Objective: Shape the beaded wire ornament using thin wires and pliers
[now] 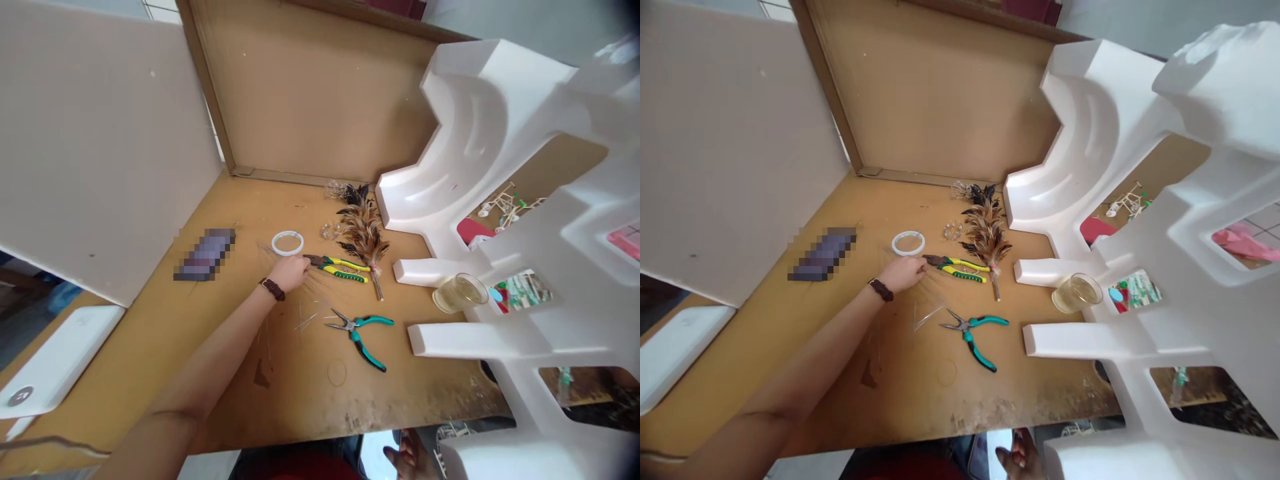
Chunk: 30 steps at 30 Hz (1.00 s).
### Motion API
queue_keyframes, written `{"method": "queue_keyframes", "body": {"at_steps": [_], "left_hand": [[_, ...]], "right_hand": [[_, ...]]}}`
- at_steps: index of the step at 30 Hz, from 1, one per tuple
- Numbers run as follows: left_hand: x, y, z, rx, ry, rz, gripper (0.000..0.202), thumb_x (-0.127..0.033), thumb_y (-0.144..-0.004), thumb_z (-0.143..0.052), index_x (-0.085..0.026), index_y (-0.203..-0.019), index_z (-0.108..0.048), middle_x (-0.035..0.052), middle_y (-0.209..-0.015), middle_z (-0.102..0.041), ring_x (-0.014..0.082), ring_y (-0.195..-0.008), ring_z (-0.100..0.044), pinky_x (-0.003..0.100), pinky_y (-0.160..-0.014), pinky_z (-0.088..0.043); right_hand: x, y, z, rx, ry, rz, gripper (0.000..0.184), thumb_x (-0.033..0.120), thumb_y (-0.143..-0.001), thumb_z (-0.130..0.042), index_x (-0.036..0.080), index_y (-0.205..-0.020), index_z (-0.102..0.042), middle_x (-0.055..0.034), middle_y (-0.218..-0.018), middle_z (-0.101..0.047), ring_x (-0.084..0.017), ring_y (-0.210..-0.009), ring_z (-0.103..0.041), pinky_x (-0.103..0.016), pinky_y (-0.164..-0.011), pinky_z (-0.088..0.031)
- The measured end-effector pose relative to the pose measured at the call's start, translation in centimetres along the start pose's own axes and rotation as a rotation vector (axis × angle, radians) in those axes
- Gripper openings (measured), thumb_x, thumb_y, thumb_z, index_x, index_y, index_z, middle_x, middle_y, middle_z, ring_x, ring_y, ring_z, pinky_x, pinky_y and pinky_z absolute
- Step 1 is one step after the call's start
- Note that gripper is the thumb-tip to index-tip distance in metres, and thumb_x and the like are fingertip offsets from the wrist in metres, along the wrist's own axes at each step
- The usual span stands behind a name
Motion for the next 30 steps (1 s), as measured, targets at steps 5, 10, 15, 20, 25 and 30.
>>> {"method": "queue_keyframes", "body": {"at_steps": [5, 10, 15, 20, 25, 30], "left_hand": [[-0.7, 0.1, -1.6, 0.059, 0.020, -0.017, 0.023, -0.015, -0.075, -0.045, -0.016, -0.095, -0.057, 0.0103, -0.092, -0.064, 0.0214, -0.084, -0.060, 0.029, -0.071, -0.042], [-0.8, 0.5, -3.0, 0.092, 0.015, 0.007, 0.018, -0.018, -0.078, -0.039, -0.015, -0.083, -0.056, 0.0116, -0.082, -0.063, 0.0232, -0.076, -0.059, 0.030, -0.066, -0.040], [-0.8, 0.6, -3.2, 0.101, -0.002, -0.002, 0.015, -0.019, -0.077, -0.039, -0.017, -0.078, -0.053, 0.0084, -0.077, -0.062, 0.0216, -0.070, -0.057, 0.028, -0.060, -0.037], [-0.5, 0.6, -3.4, 0.104, 0.037, 0.007, 0.012, -0.019, -0.076, -0.040, -0.018, -0.079, -0.051, 0.0057, -0.074, -0.060, 0.0187, -0.066, -0.055, 0.026, -0.056, -0.034], [-0.3, 0.5, -3.6, 0.112, 0.099, -0.004, 0.013, -0.020, -0.076, -0.040, -0.017, -0.082, -0.052, 0.0048, -0.073, -0.059, 0.0169, -0.063, -0.053, 0.026, -0.056, -0.034], [-0.1, 0.4, -3.7, 0.112, 0.123, 0.009, 0.014, -0.020, -0.074, -0.042, -0.018, -0.083, -0.053, 0.0038, -0.070, -0.058, 0.0170, -0.062, -0.052, 0.026, -0.056, -0.035]], "right_hand": [[2.9, 0.7, -0.4, 0.047, 0.080, 0.019, 0.036, 0.043, -0.049, -0.066, 0.024, -0.071, -0.045, 0.0075, -0.049, -0.032, -0.011, -0.043, -0.037, -0.025, -0.042, -0.030], [3.8, 1.7, -0.3, 0.072, 0.064, 0.006, 0.033, 0.040, -0.056, -0.065, 0.023, -0.077, -0.046, 0.0068, -0.055, -0.037, -0.011, -0.049, -0.040, -0.024, -0.048, -0.034], [4.0, 2.3, -0.4, 0.088, 0.034, 0.018, 0.034, 0.036, -0.059, -0.064, 0.021, -0.085, -0.047, 0.0068, -0.059, -0.037, -0.010, -0.051, -0.039, -0.023, -0.049, -0.035], [4.2, 2.3, -0.5, 0.080, 0.008, 0.039, 0.039, 0.036, -0.059, -0.064, 0.021, -0.091, -0.047, 0.0066, -0.060, -0.037, -0.010, -0.052, -0.039, -0.023, -0.049, -0.036], [3.9, 2.2, -0.4, 0.050, 0.013, 0.044, 0.039, 0.034, -0.058, -0.065, 0.021, -0.091, -0.048, 0.0071, -0.058, -0.037, -0.010, -0.051, -0.038, -0.023, -0.049, -0.035], [4.2, 2.2, -0.3, 0.020, 0.032, 0.066, 0.042, 0.034, -0.057, -0.067, 0.021, -0.092, -0.049, 0.0062, -0.060, -0.038, -0.010, -0.053, -0.039, -0.023, -0.051, -0.034]]}}
Point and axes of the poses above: each hand's wrist, its own y-axis away from the middle knuckle, its own z-axis out of the back of the hand, x = y × z, the point moved 8 cm from there along -y, towards the middle knuckle
